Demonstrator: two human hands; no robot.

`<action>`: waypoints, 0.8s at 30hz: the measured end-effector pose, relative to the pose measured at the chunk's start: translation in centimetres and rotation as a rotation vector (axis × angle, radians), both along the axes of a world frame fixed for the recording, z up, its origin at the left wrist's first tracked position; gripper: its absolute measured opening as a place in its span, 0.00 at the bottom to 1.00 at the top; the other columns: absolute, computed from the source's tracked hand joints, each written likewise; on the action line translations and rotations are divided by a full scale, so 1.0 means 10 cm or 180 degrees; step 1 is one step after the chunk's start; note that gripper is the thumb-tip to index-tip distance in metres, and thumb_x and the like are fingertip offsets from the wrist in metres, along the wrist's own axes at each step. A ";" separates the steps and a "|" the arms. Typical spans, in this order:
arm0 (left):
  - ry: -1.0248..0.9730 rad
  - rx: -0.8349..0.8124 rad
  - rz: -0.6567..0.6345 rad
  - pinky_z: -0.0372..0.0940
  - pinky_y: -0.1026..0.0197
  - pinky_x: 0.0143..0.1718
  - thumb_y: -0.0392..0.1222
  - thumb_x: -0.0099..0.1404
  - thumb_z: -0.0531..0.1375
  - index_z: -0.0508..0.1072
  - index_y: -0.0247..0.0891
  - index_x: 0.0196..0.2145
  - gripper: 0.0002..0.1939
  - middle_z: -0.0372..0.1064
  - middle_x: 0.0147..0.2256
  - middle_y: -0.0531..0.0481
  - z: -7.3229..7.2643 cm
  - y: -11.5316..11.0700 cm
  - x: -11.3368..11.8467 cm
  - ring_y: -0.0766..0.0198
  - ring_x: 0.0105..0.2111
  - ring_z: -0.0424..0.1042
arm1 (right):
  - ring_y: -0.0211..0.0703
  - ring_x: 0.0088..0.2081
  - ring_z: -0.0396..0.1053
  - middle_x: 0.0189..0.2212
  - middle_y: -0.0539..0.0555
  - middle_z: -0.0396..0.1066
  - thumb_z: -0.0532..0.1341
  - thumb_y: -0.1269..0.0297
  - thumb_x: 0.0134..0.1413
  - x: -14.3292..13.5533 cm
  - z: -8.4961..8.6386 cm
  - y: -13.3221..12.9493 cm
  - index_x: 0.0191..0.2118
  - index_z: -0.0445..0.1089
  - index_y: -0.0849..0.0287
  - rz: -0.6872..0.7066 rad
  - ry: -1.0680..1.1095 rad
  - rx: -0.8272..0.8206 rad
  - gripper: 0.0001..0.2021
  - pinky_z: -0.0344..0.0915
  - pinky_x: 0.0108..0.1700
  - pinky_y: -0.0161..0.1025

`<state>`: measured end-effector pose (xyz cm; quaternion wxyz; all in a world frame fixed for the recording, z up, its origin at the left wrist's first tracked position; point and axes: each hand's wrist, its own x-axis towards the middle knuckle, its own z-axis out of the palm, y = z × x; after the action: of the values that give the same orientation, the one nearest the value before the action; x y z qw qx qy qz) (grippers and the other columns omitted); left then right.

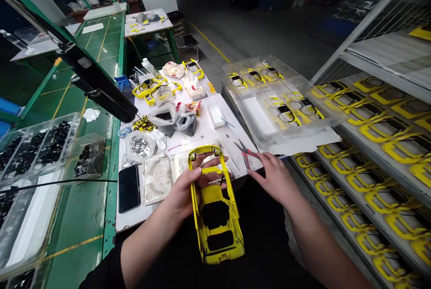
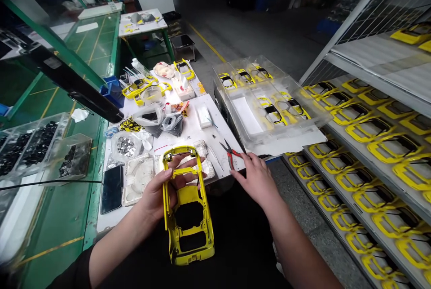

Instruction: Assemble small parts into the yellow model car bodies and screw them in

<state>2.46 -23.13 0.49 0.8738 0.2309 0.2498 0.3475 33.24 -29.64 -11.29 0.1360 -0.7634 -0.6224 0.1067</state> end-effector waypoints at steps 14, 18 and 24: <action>0.0327 0.0471 0.0075 0.70 0.58 0.40 0.57 0.63 0.78 0.78 0.53 0.62 0.32 0.71 0.70 0.40 -0.15 0.07 -0.14 0.55 0.47 0.78 | 0.72 0.61 0.71 0.61 0.72 0.68 0.62 0.77 0.61 -0.20 0.22 -0.17 0.70 0.66 0.67 -0.0512 0.0261 -0.0663 0.31 0.69 0.63 0.60; 0.0726 0.0622 0.0243 0.69 0.62 0.35 0.62 0.59 0.81 0.75 0.52 0.64 0.40 0.70 0.68 0.38 -0.17 0.08 -0.18 0.57 0.44 0.77 | 0.71 0.62 0.71 0.64 0.73 0.66 0.61 0.72 0.62 -0.20 0.16 -0.17 0.67 0.64 0.66 -0.0811 0.0808 -0.0673 0.27 0.68 0.64 0.60; 0.1117 0.0906 0.0322 0.67 0.63 0.31 0.67 0.59 0.79 0.71 0.48 0.66 0.45 0.71 0.65 0.36 -0.07 0.03 -0.12 0.60 0.40 0.74 | 0.57 0.55 0.77 0.55 0.61 0.76 0.60 0.59 0.62 -0.22 0.16 -0.14 0.59 0.63 0.54 -0.0817 0.2078 -0.0370 0.20 0.73 0.61 0.54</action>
<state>1.29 -22.84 -0.17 0.7570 0.3959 0.3577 0.3771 31.01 -31.03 -9.66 0.2964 -0.7675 -0.4380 0.3623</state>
